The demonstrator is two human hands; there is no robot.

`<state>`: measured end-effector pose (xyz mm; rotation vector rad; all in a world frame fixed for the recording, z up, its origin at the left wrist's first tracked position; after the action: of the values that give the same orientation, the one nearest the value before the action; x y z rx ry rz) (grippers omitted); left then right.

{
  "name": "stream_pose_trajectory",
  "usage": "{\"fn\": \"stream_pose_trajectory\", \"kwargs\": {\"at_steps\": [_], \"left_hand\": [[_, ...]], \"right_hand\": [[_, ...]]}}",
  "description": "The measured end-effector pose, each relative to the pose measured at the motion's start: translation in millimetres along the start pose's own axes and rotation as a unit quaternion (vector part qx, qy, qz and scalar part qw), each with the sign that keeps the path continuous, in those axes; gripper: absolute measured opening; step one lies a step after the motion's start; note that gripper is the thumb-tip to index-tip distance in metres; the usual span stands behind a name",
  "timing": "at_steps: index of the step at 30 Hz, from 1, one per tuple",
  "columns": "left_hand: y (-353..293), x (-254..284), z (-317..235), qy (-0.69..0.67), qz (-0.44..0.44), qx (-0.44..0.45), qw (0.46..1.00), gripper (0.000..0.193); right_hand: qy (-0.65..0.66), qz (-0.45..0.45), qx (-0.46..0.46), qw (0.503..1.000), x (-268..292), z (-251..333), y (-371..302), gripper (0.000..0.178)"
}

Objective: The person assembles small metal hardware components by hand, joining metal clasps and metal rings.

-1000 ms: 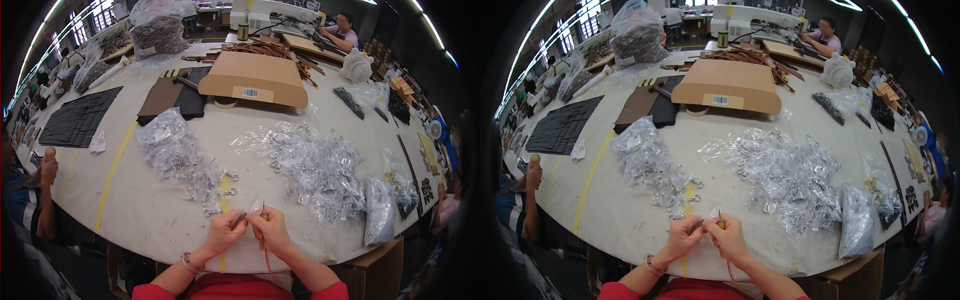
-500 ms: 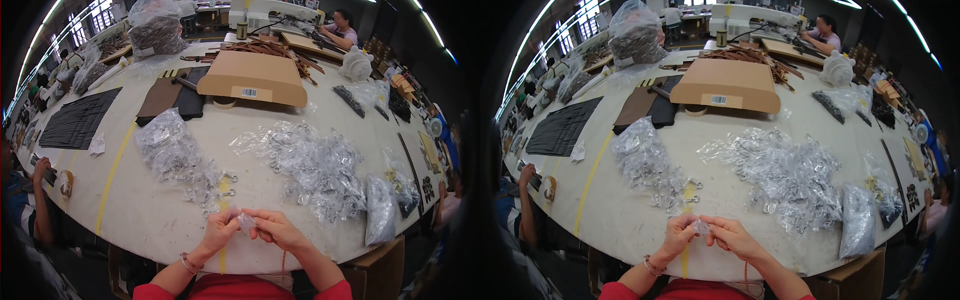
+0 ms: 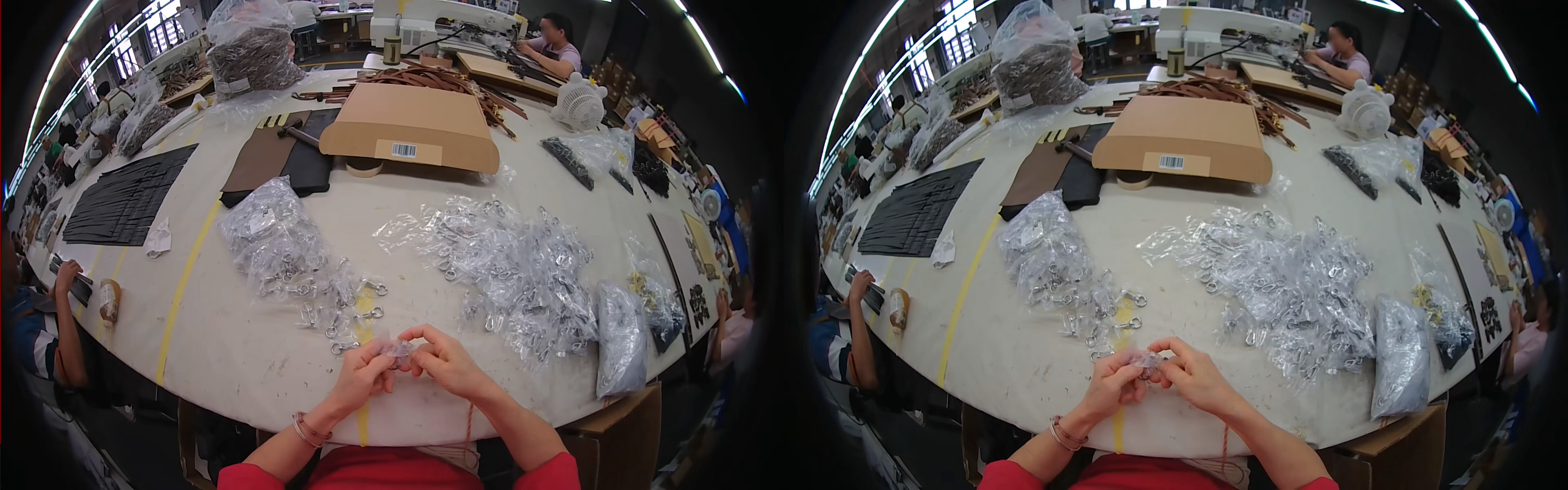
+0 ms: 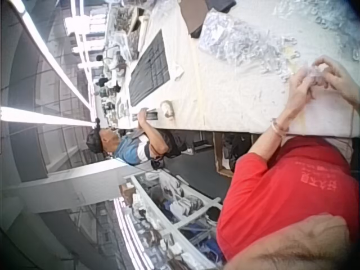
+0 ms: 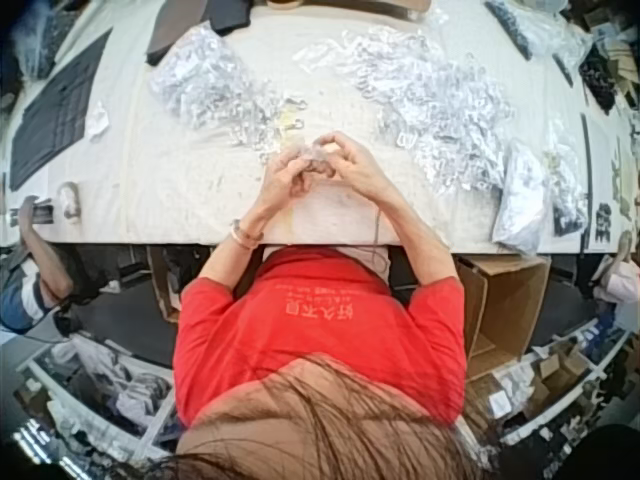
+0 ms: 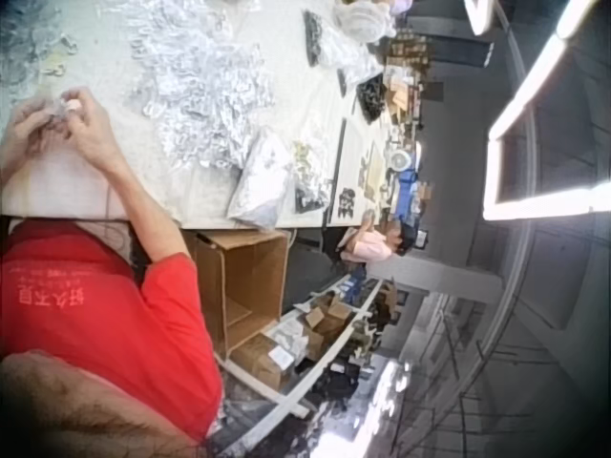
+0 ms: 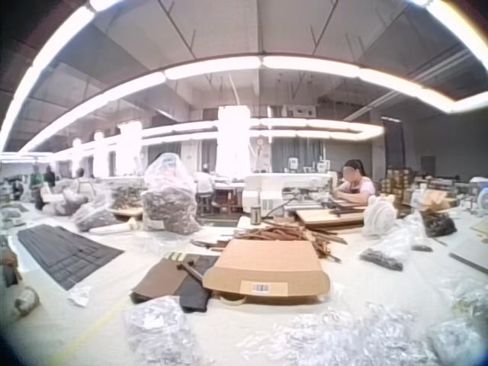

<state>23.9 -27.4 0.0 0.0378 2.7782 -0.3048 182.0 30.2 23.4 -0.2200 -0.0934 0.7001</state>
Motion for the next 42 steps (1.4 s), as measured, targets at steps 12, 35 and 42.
{"fn": "stream_pose_trajectory", "kwargs": {"at_steps": [12, 35, 42], "left_hand": [[-1, 5, -2, -0.189, 0.003, 0.111, 0.976, 0.024], [-14, 46, -31, 0.027, -0.149, -0.034, 0.988, 0.012], [-6, 36, -25, -0.117, -0.172, -0.022, 0.978, 0.012]], "right_hand": [[-0.547, -0.152, 0.274, 0.776, -18, 10, 1, 0.035], [-0.521, 0.050, 0.140, 0.840, -23, 2, 30, 0.019], [-0.412, 0.004, 0.234, 0.881, -15, 8, 2, 0.012]]}}
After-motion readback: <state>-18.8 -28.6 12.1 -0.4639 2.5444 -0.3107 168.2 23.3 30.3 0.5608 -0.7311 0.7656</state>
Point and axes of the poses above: each hand's wrist, its own y-axis towards the middle knuckle, its own x-axis out of the back of the hand, z = x × y, the point moved 1 cm from there along y, towards the middle knuckle, and after that the axes turned 2 degrees about -z, right-handed, at the moved point
